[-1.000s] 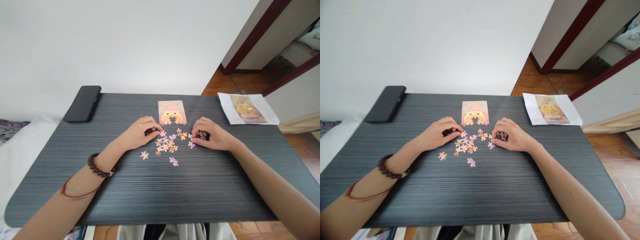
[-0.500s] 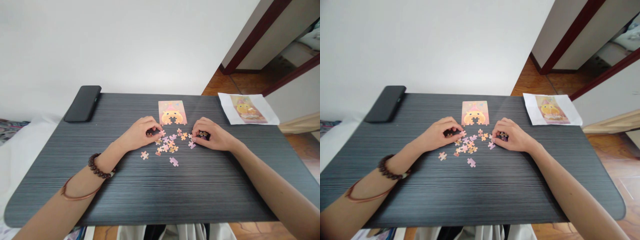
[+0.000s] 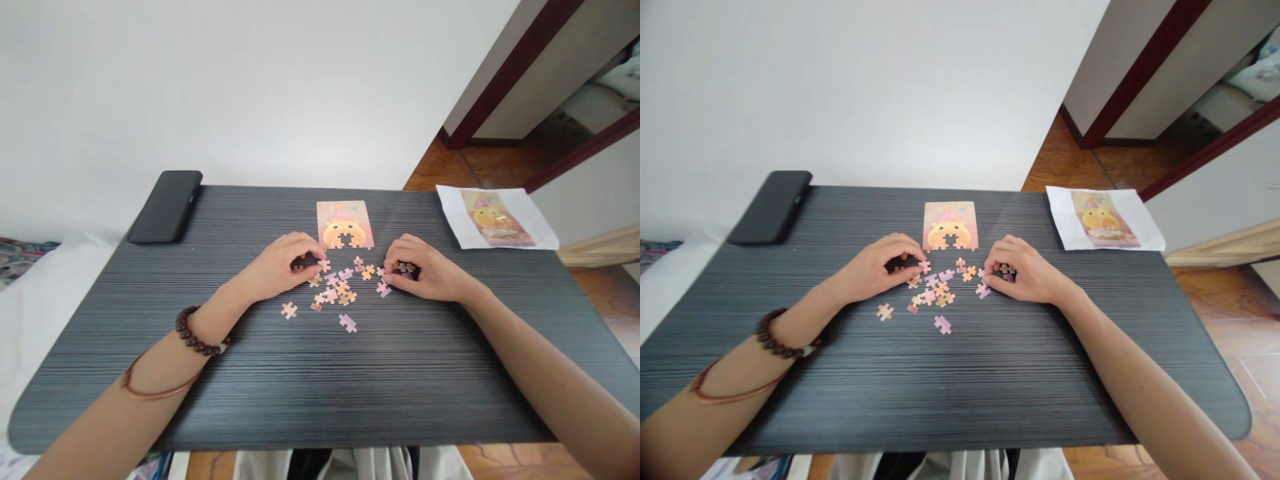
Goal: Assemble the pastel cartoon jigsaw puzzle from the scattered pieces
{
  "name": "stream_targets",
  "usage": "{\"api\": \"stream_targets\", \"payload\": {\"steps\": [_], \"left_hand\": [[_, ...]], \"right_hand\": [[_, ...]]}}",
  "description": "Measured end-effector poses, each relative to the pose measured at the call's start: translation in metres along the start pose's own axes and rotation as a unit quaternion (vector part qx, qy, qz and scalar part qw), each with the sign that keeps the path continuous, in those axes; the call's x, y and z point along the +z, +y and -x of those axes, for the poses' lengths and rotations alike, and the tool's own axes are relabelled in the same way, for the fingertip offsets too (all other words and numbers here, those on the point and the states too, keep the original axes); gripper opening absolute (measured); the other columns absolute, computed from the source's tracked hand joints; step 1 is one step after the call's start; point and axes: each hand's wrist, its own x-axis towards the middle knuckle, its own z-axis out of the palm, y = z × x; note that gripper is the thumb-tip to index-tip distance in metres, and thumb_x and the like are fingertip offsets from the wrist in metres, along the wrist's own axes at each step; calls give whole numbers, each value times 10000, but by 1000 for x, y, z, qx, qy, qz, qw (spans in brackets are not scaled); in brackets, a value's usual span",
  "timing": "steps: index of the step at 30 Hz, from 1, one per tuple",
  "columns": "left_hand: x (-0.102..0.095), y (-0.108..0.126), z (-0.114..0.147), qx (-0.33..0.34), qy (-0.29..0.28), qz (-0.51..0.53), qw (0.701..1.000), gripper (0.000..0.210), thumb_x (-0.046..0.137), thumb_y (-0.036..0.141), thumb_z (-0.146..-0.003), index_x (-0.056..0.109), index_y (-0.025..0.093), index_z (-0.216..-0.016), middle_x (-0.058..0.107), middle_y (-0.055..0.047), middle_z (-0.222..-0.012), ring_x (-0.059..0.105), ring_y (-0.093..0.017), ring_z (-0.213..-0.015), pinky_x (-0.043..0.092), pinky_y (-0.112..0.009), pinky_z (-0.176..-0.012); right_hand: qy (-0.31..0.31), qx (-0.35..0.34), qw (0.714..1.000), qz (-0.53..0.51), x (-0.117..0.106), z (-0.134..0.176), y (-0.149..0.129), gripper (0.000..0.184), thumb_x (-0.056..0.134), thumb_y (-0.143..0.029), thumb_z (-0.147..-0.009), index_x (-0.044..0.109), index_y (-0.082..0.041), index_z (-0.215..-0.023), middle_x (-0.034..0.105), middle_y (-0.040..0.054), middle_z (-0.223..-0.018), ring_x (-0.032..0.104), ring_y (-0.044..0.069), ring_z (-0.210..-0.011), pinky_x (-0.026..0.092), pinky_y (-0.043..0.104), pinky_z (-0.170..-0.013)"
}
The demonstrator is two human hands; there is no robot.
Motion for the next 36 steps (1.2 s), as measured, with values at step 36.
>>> {"api": "stream_targets", "payload": {"steps": [36], "left_hand": [[-3,4,3,40,-56,-74,995,128,585,263,-954,699,205,-954,589,-49,-1004,569,-193,-959,416,-331,-879]], "right_hand": [[81,-12,994,67,9,1,2,277,534,-180,-958,708,-234,-1167,664,94,-1069,629,230,-1003,533,408,-908]]}}
